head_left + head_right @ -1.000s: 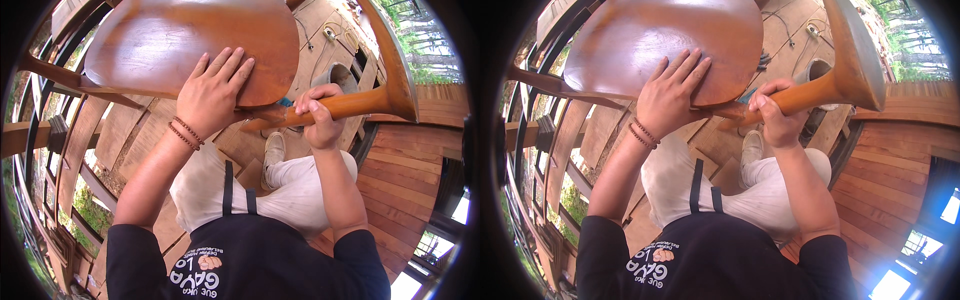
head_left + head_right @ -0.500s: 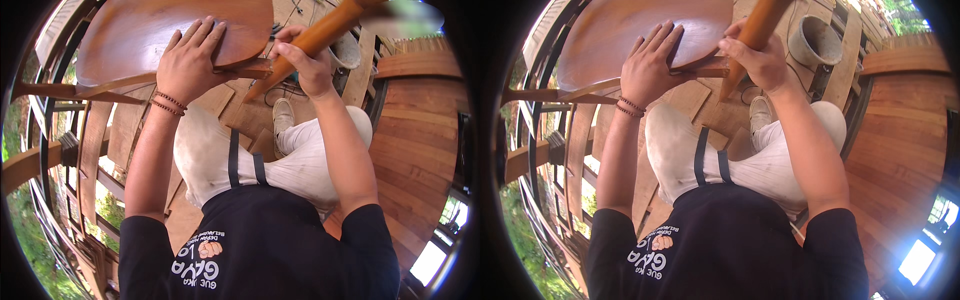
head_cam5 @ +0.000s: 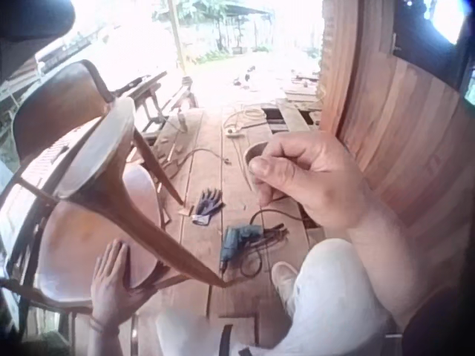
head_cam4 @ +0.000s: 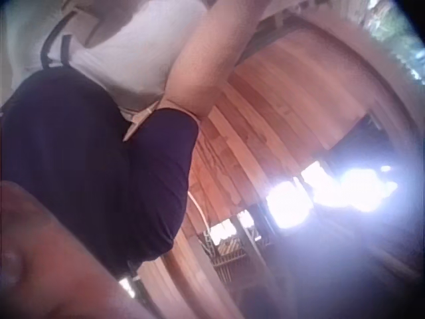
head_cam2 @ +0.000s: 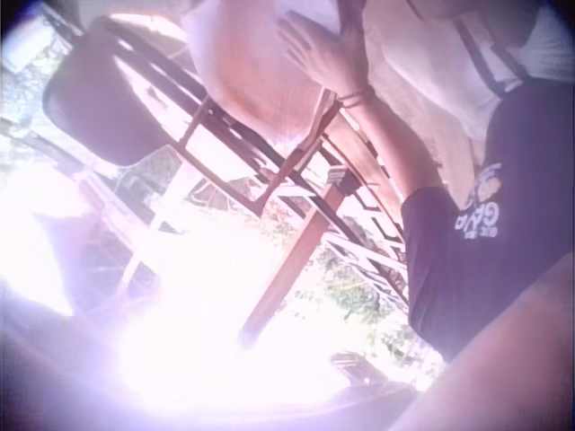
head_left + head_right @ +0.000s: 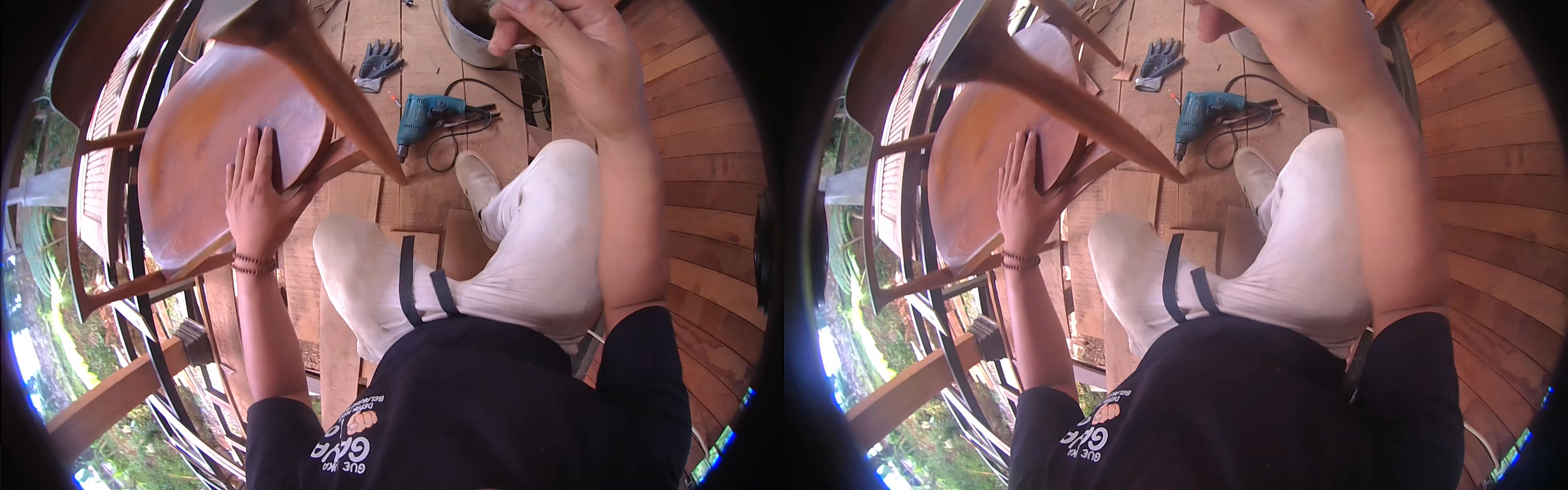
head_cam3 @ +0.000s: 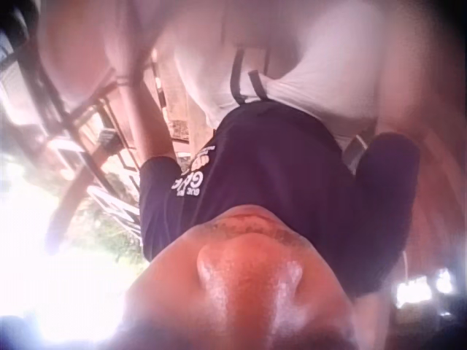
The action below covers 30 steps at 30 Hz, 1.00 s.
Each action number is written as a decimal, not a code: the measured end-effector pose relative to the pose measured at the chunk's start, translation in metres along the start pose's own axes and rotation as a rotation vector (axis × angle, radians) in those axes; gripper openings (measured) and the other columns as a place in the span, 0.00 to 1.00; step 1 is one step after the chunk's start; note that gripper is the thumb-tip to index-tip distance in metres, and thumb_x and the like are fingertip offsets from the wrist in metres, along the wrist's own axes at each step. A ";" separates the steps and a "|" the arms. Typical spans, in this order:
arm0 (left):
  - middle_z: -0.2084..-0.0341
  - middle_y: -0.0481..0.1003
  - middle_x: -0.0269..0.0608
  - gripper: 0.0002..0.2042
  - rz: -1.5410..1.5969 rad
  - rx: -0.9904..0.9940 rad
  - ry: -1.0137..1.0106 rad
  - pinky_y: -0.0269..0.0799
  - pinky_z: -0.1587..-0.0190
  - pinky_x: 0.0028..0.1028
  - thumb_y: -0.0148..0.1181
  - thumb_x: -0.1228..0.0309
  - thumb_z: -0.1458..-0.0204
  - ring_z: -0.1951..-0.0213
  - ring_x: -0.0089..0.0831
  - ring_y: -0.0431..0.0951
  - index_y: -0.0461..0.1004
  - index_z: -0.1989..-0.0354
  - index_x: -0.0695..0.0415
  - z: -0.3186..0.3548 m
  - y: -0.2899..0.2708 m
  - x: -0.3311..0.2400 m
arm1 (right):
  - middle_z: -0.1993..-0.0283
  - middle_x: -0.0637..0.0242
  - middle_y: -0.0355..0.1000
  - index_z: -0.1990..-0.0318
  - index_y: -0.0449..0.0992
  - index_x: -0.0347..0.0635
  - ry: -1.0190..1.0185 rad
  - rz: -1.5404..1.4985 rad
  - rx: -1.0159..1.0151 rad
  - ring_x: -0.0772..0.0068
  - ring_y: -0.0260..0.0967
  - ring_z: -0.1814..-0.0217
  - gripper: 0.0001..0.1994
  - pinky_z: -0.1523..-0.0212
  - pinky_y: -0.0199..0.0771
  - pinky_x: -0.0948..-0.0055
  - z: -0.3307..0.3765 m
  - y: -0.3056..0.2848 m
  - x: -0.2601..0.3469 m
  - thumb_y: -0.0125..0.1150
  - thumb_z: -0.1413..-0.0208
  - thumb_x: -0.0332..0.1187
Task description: The person sits on a wooden floor and uses a corded drill to attach a wooden chair seat to its frame. They repeatedly position the seat, drill screws into the legs, and retrieve additional screws from a bucket.
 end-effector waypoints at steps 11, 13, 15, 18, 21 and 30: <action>0.28 0.51 0.59 0.49 -0.064 0.277 0.074 0.45 0.28 0.49 0.71 0.50 0.55 0.27 0.53 0.50 0.55 0.28 0.61 -0.017 0.009 -0.022 | 0.65 0.64 0.75 0.57 0.77 0.38 0.505 0.190 0.294 0.69 0.73 0.59 0.12 0.57 0.72 0.70 0.050 0.002 -0.384 0.64 0.42 0.37; 0.28 0.51 0.58 0.48 -0.069 0.294 0.054 0.46 0.28 0.49 0.71 0.50 0.55 0.27 0.53 0.50 0.55 0.28 0.61 -0.029 0.007 -0.029 | 0.58 0.59 0.75 0.53 0.76 0.40 0.372 0.345 0.248 0.60 0.72 0.51 0.17 0.51 0.72 0.64 0.061 0.016 -0.444 0.68 0.47 0.38; 0.28 0.52 0.58 0.47 -0.073 0.320 0.027 0.46 0.28 0.48 0.70 0.50 0.54 0.27 0.53 0.51 0.56 0.29 0.61 -0.035 0.009 -0.034 | 0.49 0.55 0.73 0.48 0.74 0.41 0.145 0.591 0.141 0.53 0.68 0.41 0.23 0.42 0.70 0.60 0.071 0.031 -0.479 0.70 0.51 0.37; 0.28 0.52 0.57 0.46 -0.097 0.345 -0.017 0.46 0.28 0.48 0.69 0.51 0.53 0.27 0.52 0.51 0.56 0.29 0.61 -0.045 0.008 -0.031 | 0.43 0.54 0.69 0.43 0.70 0.42 0.204 0.735 0.198 0.49 0.61 0.34 0.29 0.35 0.64 0.58 0.063 0.051 -0.510 0.71 0.54 0.37; 0.28 0.53 0.57 0.45 -0.094 0.340 -0.023 0.47 0.28 0.48 0.69 0.51 0.52 0.27 0.52 0.52 0.57 0.29 0.61 -0.061 0.019 -0.027 | 0.37 0.53 0.66 0.37 0.67 0.44 0.296 0.832 0.399 0.52 0.59 0.31 0.36 0.33 0.64 0.59 0.044 0.048 -0.529 0.73 0.56 0.37; 0.29 0.55 0.55 0.41 -0.102 0.390 -0.066 0.48 0.28 0.47 0.66 0.53 0.49 0.27 0.51 0.53 0.58 0.30 0.61 -0.067 0.037 -0.040 | 0.53 0.54 0.77 0.48 0.74 0.36 0.608 0.292 0.819 0.52 0.75 0.48 0.35 0.44 0.71 0.62 0.031 0.035 -0.588 0.79 0.69 0.38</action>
Point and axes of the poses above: each hand's wrist, its own z-axis away from the middle knuckle, its own y-axis out of the palm, x = y × z, the point moved 7 cm from there along -z, towards the middle knuckle
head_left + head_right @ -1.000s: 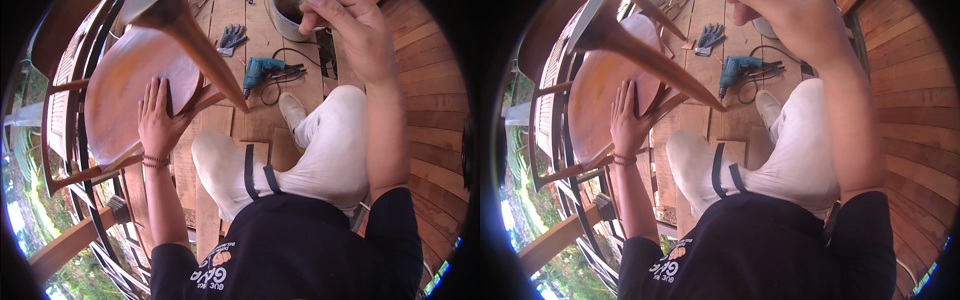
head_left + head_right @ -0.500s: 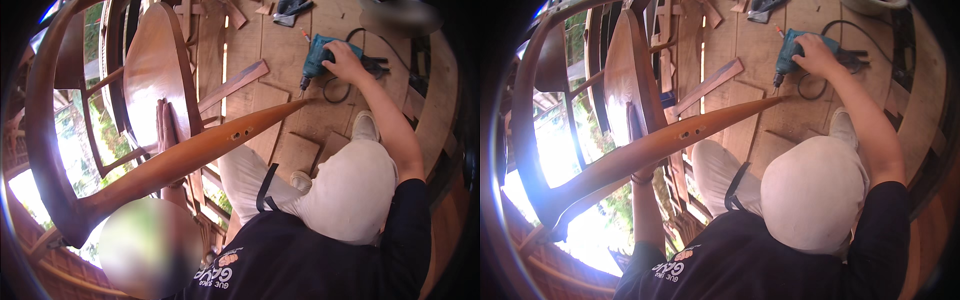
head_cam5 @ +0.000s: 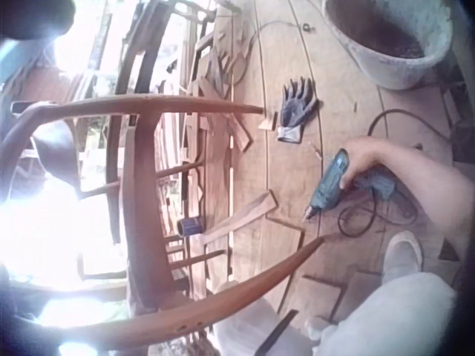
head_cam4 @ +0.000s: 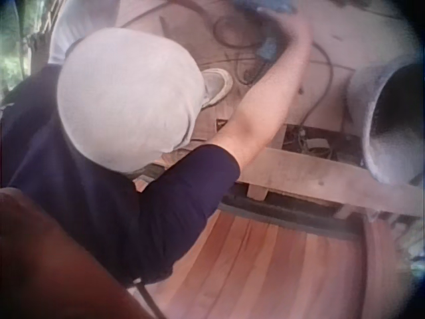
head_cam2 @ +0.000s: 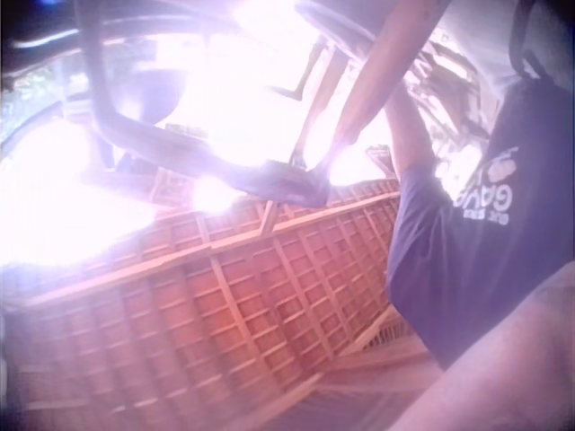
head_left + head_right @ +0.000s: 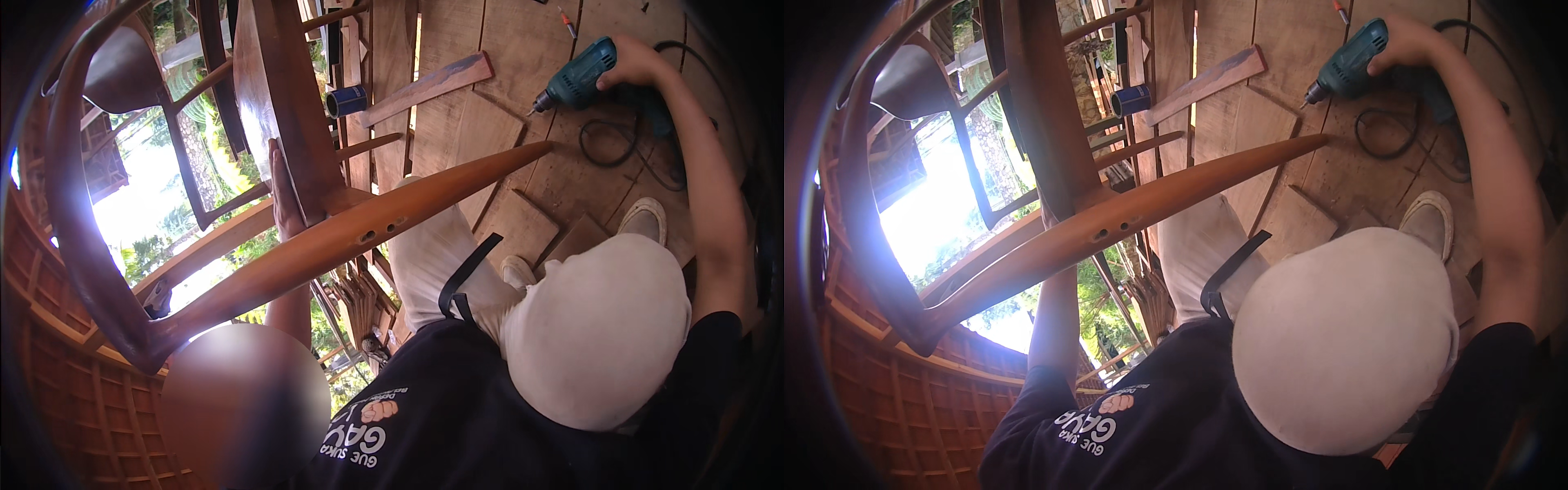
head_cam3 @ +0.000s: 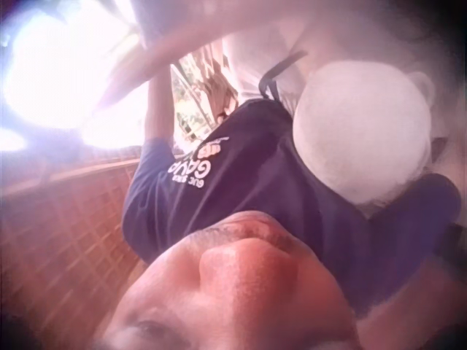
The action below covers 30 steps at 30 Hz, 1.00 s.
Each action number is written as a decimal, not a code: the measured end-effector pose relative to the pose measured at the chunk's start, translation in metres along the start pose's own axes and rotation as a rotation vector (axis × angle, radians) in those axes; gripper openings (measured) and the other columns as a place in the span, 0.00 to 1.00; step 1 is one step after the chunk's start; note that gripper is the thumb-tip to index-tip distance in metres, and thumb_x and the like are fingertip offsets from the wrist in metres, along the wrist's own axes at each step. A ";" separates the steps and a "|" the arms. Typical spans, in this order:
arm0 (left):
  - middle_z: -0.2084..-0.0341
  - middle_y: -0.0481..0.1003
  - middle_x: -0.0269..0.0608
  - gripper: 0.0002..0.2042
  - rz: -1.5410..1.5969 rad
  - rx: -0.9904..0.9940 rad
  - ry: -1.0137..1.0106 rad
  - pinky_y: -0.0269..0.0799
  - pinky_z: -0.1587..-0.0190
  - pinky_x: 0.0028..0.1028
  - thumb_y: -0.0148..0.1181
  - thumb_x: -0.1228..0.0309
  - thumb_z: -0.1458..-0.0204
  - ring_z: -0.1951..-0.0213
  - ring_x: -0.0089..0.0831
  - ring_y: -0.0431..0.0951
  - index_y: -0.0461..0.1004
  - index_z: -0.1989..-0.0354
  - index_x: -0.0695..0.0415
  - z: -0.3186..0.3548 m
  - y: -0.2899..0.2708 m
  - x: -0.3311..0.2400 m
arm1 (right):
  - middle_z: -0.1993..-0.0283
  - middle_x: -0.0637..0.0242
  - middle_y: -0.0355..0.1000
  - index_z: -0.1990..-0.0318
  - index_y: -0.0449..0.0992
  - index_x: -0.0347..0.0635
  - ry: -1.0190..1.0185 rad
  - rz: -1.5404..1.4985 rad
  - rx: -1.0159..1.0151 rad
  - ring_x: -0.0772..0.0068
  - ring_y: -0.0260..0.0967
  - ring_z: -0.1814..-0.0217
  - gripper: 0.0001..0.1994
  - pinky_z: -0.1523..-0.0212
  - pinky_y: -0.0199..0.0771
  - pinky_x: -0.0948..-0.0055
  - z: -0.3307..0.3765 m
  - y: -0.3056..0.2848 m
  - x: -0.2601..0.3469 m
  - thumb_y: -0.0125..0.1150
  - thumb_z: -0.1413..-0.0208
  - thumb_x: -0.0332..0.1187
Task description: The person sits on a wooden floor and uses a corded drill to attach a wooden chair seat to its frame. They repeatedly position the seat, drill screws into the legs, and retrieve additional screws from a bucket.
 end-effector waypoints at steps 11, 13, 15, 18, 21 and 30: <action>0.30 0.58 0.53 0.37 0.048 -0.110 -0.072 0.50 0.28 0.45 0.63 0.54 0.46 0.28 0.49 0.55 0.60 0.30 0.60 0.014 -0.014 0.012 | 0.58 0.65 0.76 0.48 0.72 0.33 0.086 -0.772 -0.254 0.75 0.74 0.60 0.24 0.58 0.73 0.75 0.078 0.035 0.025 0.72 0.54 0.24; 0.30 0.58 0.52 0.37 0.059 -0.140 -0.097 0.50 0.28 0.45 0.62 0.55 0.45 0.28 0.49 0.56 0.60 0.30 0.60 0.023 -0.023 0.015 | 0.58 0.64 0.76 0.47 0.71 0.33 0.016 -0.843 -0.286 0.75 0.75 0.59 0.24 0.58 0.75 0.73 0.094 0.005 0.045 0.72 0.53 0.24; 0.30 0.58 0.52 0.36 0.082 -0.172 -0.124 0.51 0.28 0.45 0.62 0.55 0.44 0.28 0.49 0.56 0.60 0.30 0.60 0.031 -0.022 0.021 | 0.57 0.62 0.76 0.45 0.70 0.32 -0.070 -0.822 -0.367 0.73 0.76 0.58 0.25 0.57 0.77 0.70 0.127 -0.055 0.082 0.71 0.51 0.24; 0.31 0.62 0.48 0.31 0.085 -0.190 -0.197 0.53 0.28 0.44 0.60 0.56 0.43 0.29 0.46 0.59 0.64 0.32 0.56 0.045 -0.021 0.030 | 0.56 0.59 0.76 0.42 0.67 0.30 -0.270 -0.854 -0.461 0.67 0.77 0.57 0.25 0.55 0.78 0.66 0.189 -0.132 0.158 0.67 0.48 0.25; 0.32 0.64 0.44 0.28 0.025 -0.313 -0.149 0.56 0.29 0.43 0.59 0.59 0.42 0.30 0.42 0.62 0.66 0.33 0.53 0.059 -0.015 0.043 | 0.53 0.54 0.75 0.40 0.65 0.28 -0.503 -0.900 -0.468 0.61 0.77 0.56 0.27 0.54 0.79 0.63 0.247 -0.170 0.233 0.64 0.47 0.27; 0.45 0.71 0.38 0.41 0.314 -0.178 -0.239 0.62 0.38 0.40 0.76 0.44 0.65 0.41 0.38 0.68 0.71 0.41 0.49 0.072 0.013 0.046 | 0.49 0.42 0.72 0.37 0.60 0.26 -0.320 -1.011 -0.355 0.54 0.78 0.62 0.37 0.62 0.83 0.60 0.355 -0.074 0.259 0.65 0.57 0.29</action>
Point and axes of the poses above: each hand's wrist, its own z-axis away from the middle knuckle, its own y-axis out of the palm, x = y × z, the point moved 7 cm from there along -z, towards the middle knuckle
